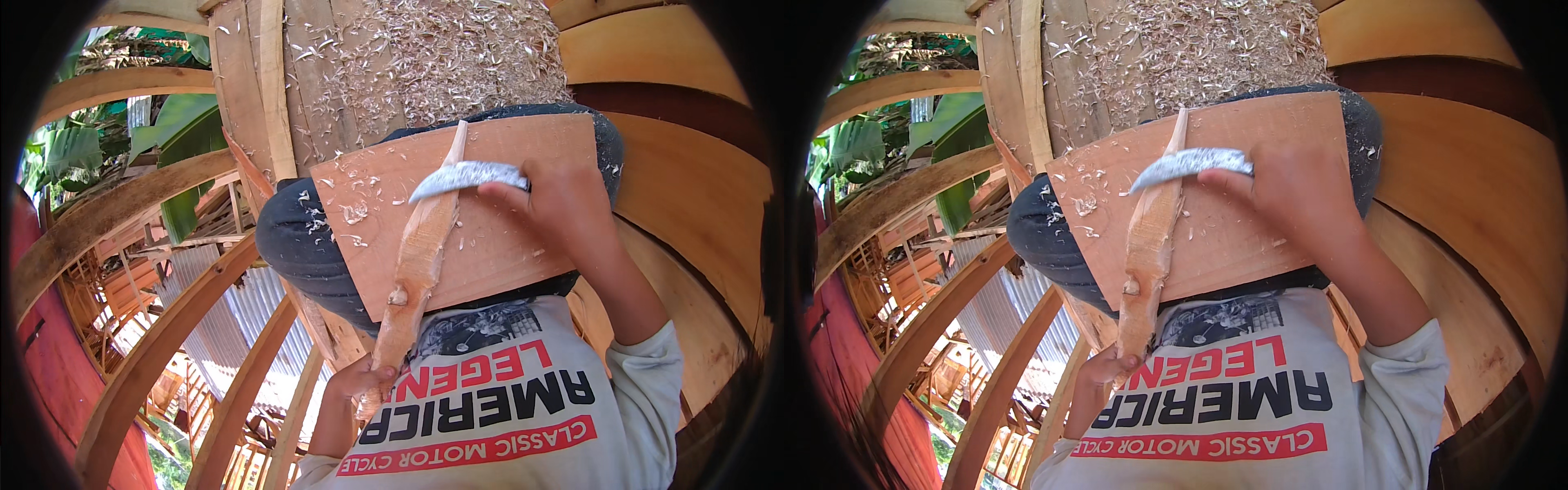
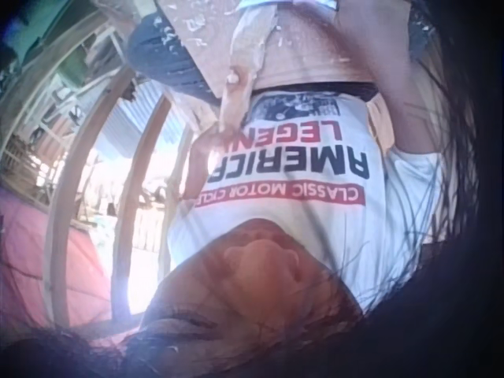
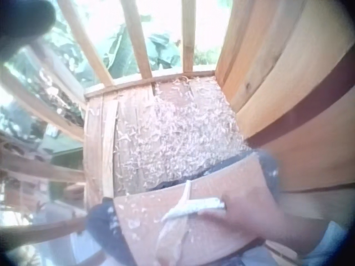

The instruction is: The person carves a long, thin piece of wood using a curved knife while seated on the floor. They repeatedly shave the wood to create a pointed tip, then set the knife down and clear wood shavings from the floor with their hands.

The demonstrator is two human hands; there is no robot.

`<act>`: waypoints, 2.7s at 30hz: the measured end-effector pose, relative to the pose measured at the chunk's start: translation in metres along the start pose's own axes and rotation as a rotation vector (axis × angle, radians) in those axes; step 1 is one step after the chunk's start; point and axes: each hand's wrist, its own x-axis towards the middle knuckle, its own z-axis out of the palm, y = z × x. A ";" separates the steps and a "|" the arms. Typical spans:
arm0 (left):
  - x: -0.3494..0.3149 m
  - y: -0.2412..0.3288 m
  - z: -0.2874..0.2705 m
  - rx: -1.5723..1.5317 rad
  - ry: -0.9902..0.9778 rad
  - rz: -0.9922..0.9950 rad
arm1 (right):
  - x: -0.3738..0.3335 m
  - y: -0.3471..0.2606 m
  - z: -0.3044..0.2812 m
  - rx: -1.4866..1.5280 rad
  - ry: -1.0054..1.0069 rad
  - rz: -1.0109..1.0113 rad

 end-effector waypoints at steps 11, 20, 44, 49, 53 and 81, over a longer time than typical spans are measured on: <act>0.006 0.015 0.012 -0.015 0.003 0.045 | -0.018 -0.001 -0.006 -0.045 -0.179 0.010; 0.003 0.006 0.009 0.005 0.011 0.051 | -0.002 0.051 -0.020 0.146 -0.005 0.246; 0.002 0.011 0.003 -0.061 -0.062 0.008 | -0.027 0.027 0.011 -0.022 -0.017 0.070; 0.003 0.012 0.005 -0.040 -0.032 0.029 | -0.014 0.052 -0.009 -0.040 0.019 0.197; 0.004 0.018 0.008 0.007 0.002 0.036 | -0.046 0.014 0.000 0.026 -0.080 -0.001; 0.015 -0.003 -0.008 -0.072 -0.122 0.123 | -0.019 0.029 -0.009 -0.048 0.027 0.077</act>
